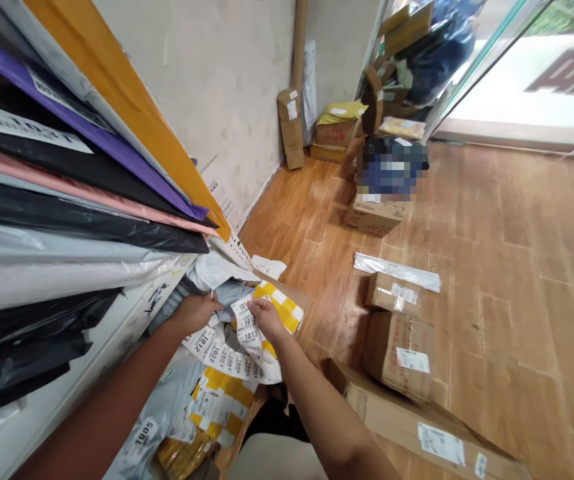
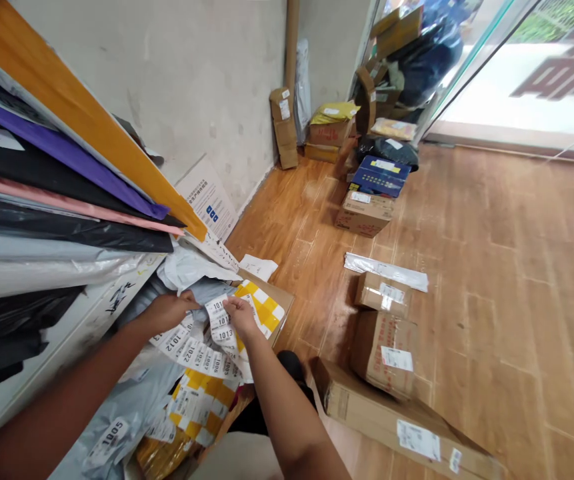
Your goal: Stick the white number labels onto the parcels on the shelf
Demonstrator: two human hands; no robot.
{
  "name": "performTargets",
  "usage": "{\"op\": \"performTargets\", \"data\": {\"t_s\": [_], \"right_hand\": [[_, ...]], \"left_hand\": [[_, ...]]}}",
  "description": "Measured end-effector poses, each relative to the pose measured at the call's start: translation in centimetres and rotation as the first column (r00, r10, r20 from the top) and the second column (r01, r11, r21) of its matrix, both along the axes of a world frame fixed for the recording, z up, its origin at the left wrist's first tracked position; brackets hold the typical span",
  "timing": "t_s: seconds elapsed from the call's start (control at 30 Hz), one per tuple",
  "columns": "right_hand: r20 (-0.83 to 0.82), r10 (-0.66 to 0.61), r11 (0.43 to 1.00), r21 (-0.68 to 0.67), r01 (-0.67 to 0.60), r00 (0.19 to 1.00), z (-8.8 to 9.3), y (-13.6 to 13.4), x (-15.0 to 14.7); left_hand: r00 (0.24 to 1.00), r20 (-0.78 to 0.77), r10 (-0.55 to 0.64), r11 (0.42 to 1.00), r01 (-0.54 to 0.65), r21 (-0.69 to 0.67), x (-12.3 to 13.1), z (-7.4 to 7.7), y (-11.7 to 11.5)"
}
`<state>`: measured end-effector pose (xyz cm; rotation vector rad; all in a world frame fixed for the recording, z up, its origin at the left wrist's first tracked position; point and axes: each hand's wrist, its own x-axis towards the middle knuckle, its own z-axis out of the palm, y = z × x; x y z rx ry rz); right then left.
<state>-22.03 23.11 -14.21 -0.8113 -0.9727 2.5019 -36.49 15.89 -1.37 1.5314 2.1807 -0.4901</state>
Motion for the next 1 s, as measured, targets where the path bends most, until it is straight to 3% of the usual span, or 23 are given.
{"op": "performTargets", "data": {"t_s": [0.2, 0.4, 0.57, 0.73, 0.9, 1.0], "right_hand": [[0.073, 0.057, 0.998, 0.029, -0.059, 0.996, -1.2, -1.4, -4.5], [0.145, 0.072, 0.993, 0.083, -0.085, 0.987, -1.9, -1.7, -5.8], [0.237, 0.013, 0.993, 0.113, -0.041, 0.971, -2.4, -2.7, -6.2], [0.259, 0.044, 0.996, 0.069, -0.064, 0.965, -2.4, -3.2, -5.6], [0.368, -0.046, 0.997, 0.080, 0.018, 0.929, -1.9, -2.9, -5.4], [0.352, 0.008, 1.000, 0.001, -0.009, 0.936, -1.3, -2.9, -4.7]], "left_hand": [[0.981, -0.005, 0.194, 0.980, -0.194, -0.051, -0.4, -0.8, 0.8], [0.959, -0.010, 0.284, 0.958, -0.283, 0.037, -0.5, -2.0, 0.5], [0.941, -0.057, 0.335, 0.941, -0.330, 0.082, 0.3, -2.2, 0.1], [0.925, -0.234, 0.300, 0.952, -0.276, 0.129, 1.6, -1.9, 0.3], [0.921, -0.335, 0.198, 0.974, -0.147, 0.170, 1.8, -2.5, 0.4], [0.910, -0.363, 0.201, 0.971, -0.135, 0.198, 1.5, -3.0, 0.2]]}}
